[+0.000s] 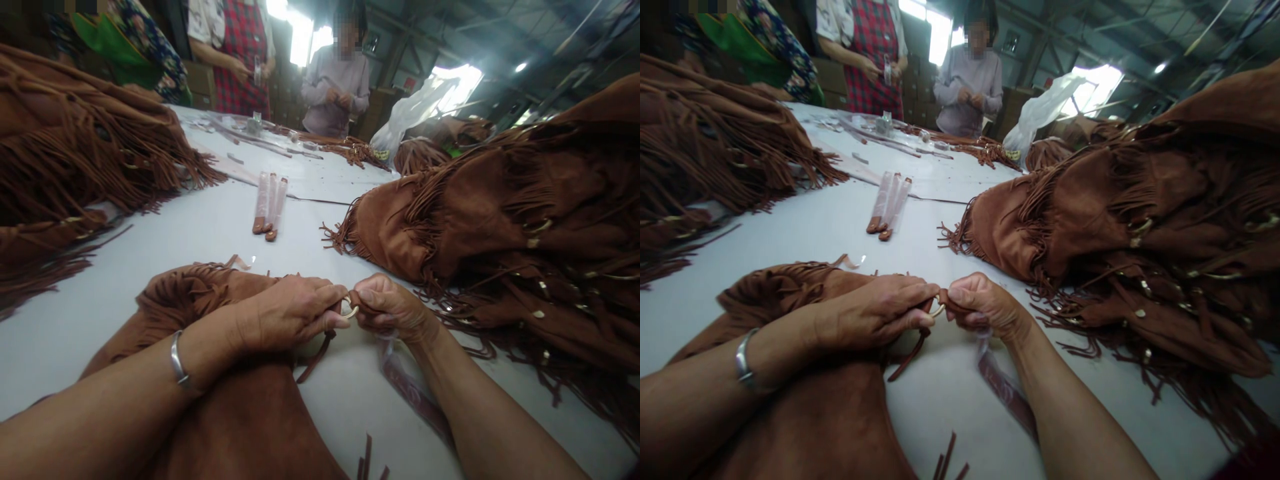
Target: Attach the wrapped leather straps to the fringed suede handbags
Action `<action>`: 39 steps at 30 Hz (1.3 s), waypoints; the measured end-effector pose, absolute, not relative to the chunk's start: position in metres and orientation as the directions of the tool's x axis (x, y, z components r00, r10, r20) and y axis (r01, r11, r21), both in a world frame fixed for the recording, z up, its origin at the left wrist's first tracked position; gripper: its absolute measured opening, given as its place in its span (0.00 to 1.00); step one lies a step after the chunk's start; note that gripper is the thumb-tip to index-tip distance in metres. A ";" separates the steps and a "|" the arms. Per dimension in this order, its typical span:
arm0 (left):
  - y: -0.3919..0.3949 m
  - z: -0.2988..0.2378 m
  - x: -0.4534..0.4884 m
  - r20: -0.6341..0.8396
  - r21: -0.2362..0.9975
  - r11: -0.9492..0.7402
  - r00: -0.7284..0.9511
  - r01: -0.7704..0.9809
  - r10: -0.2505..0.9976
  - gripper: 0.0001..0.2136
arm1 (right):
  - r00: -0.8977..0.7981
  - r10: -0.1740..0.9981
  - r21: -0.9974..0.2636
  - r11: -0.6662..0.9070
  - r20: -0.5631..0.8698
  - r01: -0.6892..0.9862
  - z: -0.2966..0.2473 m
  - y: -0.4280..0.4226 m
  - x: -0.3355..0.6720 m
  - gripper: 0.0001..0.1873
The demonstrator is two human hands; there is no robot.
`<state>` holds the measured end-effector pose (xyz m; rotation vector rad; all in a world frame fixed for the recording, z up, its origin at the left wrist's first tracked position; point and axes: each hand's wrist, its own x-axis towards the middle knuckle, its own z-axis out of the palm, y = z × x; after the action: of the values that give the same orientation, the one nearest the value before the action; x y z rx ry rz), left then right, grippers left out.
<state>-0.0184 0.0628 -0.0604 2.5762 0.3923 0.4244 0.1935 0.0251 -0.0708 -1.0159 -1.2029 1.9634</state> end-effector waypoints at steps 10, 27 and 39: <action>0.063 -0.064 -0.018 0.243 0.498 -0.840 0.895 0.216 0.375 0.12 | -0.353 0.900 -0.953 -0.176 -0.257 0.245 -0.039 0.007 0.184 0.21; 0.062 -0.065 -0.011 0.200 0.348 -0.826 0.826 0.443 0.527 0.10 | -0.216 0.944 -0.951 -0.196 -0.249 0.239 -0.046 0.013 0.184 0.21; 0.055 -0.055 -0.007 0.113 0.182 -0.807 0.804 0.561 0.584 0.26 | -0.214 0.941 -0.956 -0.225 -0.263 0.186 -0.046 0.016 0.181 0.24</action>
<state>-0.0070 0.0548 -0.0548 2.8496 0.9100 0.2468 0.1805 0.0162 -0.0462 -1.3957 -1.3818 1.4984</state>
